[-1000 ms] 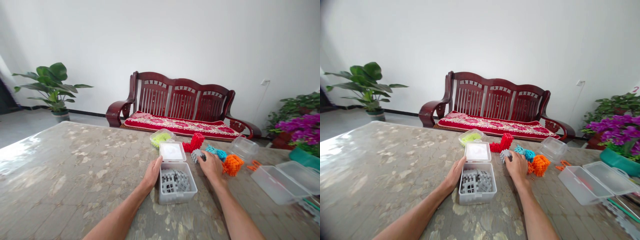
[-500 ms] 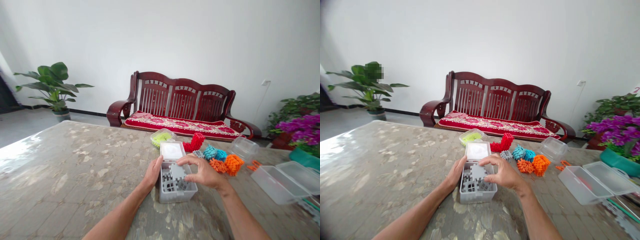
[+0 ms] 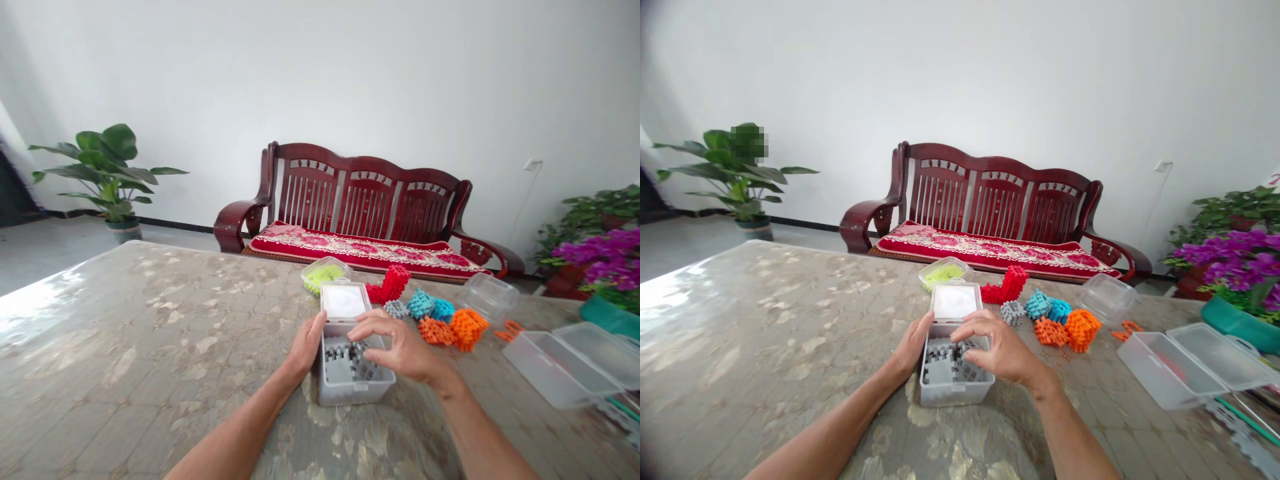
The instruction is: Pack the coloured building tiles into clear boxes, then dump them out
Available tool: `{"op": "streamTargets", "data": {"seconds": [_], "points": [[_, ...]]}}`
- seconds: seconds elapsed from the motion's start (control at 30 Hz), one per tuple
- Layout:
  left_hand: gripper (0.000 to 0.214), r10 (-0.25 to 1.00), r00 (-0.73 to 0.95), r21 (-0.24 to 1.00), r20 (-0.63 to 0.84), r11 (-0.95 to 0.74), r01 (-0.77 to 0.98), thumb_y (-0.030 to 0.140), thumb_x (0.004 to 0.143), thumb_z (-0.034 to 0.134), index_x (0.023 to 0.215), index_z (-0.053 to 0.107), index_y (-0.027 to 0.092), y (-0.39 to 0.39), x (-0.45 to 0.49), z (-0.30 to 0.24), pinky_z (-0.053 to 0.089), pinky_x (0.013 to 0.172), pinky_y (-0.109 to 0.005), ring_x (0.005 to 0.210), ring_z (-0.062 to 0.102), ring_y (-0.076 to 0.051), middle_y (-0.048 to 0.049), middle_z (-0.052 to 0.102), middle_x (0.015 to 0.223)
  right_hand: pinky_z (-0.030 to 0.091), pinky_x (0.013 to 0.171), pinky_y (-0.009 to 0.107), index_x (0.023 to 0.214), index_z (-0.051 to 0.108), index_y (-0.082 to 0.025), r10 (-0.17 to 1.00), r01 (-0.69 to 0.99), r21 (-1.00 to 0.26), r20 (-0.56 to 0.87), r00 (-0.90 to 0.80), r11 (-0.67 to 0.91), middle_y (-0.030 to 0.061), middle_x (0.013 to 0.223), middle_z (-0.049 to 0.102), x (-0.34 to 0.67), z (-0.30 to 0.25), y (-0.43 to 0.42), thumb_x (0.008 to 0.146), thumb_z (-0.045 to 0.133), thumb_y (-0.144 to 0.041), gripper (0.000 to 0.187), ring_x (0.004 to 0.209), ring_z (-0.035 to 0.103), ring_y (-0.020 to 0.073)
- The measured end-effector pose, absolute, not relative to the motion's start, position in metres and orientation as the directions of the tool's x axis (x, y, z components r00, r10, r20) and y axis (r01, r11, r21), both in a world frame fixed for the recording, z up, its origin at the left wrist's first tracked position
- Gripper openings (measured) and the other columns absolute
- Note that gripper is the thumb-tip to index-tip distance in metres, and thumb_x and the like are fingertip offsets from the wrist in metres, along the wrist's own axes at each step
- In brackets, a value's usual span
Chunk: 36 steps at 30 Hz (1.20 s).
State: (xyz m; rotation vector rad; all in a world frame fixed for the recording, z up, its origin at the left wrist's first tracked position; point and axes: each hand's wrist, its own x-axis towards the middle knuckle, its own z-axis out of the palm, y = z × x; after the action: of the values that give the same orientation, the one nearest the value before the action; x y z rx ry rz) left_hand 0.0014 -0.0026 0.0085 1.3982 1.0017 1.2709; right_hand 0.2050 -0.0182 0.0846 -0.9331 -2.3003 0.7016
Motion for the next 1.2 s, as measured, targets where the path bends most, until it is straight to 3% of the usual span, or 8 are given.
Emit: {"op": "streamTargets", "data": {"seconds": [0.17,0.27,0.47,0.73,0.87,1.03,1.13,1.2], "points": [[0.061,0.974,0.116,0.98,0.193,-0.186,-0.067,0.056,0.093,0.037,0.109,0.073,0.01,-0.002,0.002,0.004,0.045,0.103,-0.04,0.107,0.066,-0.03,-0.0081,0.075,0.11,0.048,0.093,0.041,0.105,0.071,-0.023,0.874,0.653,-0.614,0.459,-0.162,0.443,0.0063,0.107,0.073,0.223,0.06,0.009,0.079,0.056,-0.024,0.03,0.1,0.064,0.0229],[0.061,0.975,0.115,0.981,0.189,-0.184,-0.053,0.056,0.093,0.036,0.108,0.074,0.01,0.0,0.001,0.0,0.045,0.102,-0.04,0.104,0.067,-0.031,-0.0086,0.076,0.108,0.044,0.097,0.044,0.112,0.068,-0.019,0.842,0.84,-0.466,0.539,0.021,0.277,0.0099,0.111,0.071,0.245,0.042,0.028,0.081,0.054,-0.032,0.037,0.105,0.061,0.0261],[0.06,0.977,0.114,0.983,0.183,-0.179,-0.038,0.055,0.094,0.036,0.11,0.073,0.011,0.001,0.001,-0.002,0.045,0.101,-0.039,0.104,0.067,-0.03,-0.0075,0.075,0.11,0.041,0.096,0.043,0.125,0.059,-0.013,0.849,0.988,-0.141,0.527,0.023,0.06,0.0154,0.122,0.066,0.271,0.017,0.039,0.084,0.058,-0.042,0.05,0.113,0.057,0.0301],[0.062,0.977,0.111,0.983,0.184,-0.183,-0.021,0.057,0.093,0.036,0.109,0.074,0.011,-0.001,0.001,0.003,0.045,0.101,-0.038,0.105,0.066,-0.03,-0.0064,0.075,0.11,0.045,0.082,0.036,0.115,0.066,-0.023,0.879,0.999,0.012,0.476,0.027,-0.037,0.009,0.104,0.074,0.281,0.005,0.042,0.088,0.055,-0.043,0.036,0.094,0.065,0.0267],[0.062,0.978,0.114,0.984,0.177,-0.174,-0.033,0.058,0.092,0.036,0.109,0.073,0.011,-0.002,0.001,0.004,0.045,0.101,-0.039,0.104,0.067,-0.03,-0.0069,0.075,0.11,0.045,0.08,0.036,0.113,0.068,-0.023,0.881,0.998,0.004,0.469,0.056,-0.065,0.0092,0.103,0.074,0.278,0.005,0.043,0.087,0.056,-0.047,0.037,0.094,0.065,0.027],[0.063,0.979,0.098,0.984,0.178,-0.177,-0.023,0.059,0.091,0.037,0.108,0.073,0.011,-0.001,0.001,0.003,0.043,0.103,-0.041,0.105,0.066,-0.031,-0.0078,0.075,0.11,0.046,0.084,0.04,0.111,0.07,-0.021,0.884,0.992,-0.12,0.458,0.096,-0.046,0.0121,0.106,0.073,0.274,0.007,0.043,0.085,0.057,-0.043,0.037,0.099,0.063,0.0298],[0.062,0.978,0.101,0.983,0.184,-0.182,-0.023,0.058,0.092,0.037,0.108,0.074,0.011,-0.001,0.001,0.002,0.043,0.103,-0.04,0.107,0.065,-0.031,-0.0075,0.075,0.111,0.046,0.088,0.042,0.112,0.07,-0.022,0.876,0.961,-0.276,0.461,0.145,-0.013,0.011,0.109,0.072,0.273,0.011,0.044,0.082,0.058,-0.04,0.037,0.103,0.062,0.0297],[0.061,0.977,0.109,0.983,0.183,-0.181,-0.031,0.057,0.093,0.037,0.108,0.074,0.011,-0.001,0.0,0.001,0.044,0.102,-0.04,0.105,0.066,-0.031,-0.0077,0.075,0.11,0.047,0.087,0.041,0.115,0.068,-0.021,0.887,0.873,-0.484,0.423,0.184,0.05,0.0103,0.109,0.071,0.272,0.018,0.044,0.079,0.06,-0.039,0.041,0.101,0.062,0.0279]]}}
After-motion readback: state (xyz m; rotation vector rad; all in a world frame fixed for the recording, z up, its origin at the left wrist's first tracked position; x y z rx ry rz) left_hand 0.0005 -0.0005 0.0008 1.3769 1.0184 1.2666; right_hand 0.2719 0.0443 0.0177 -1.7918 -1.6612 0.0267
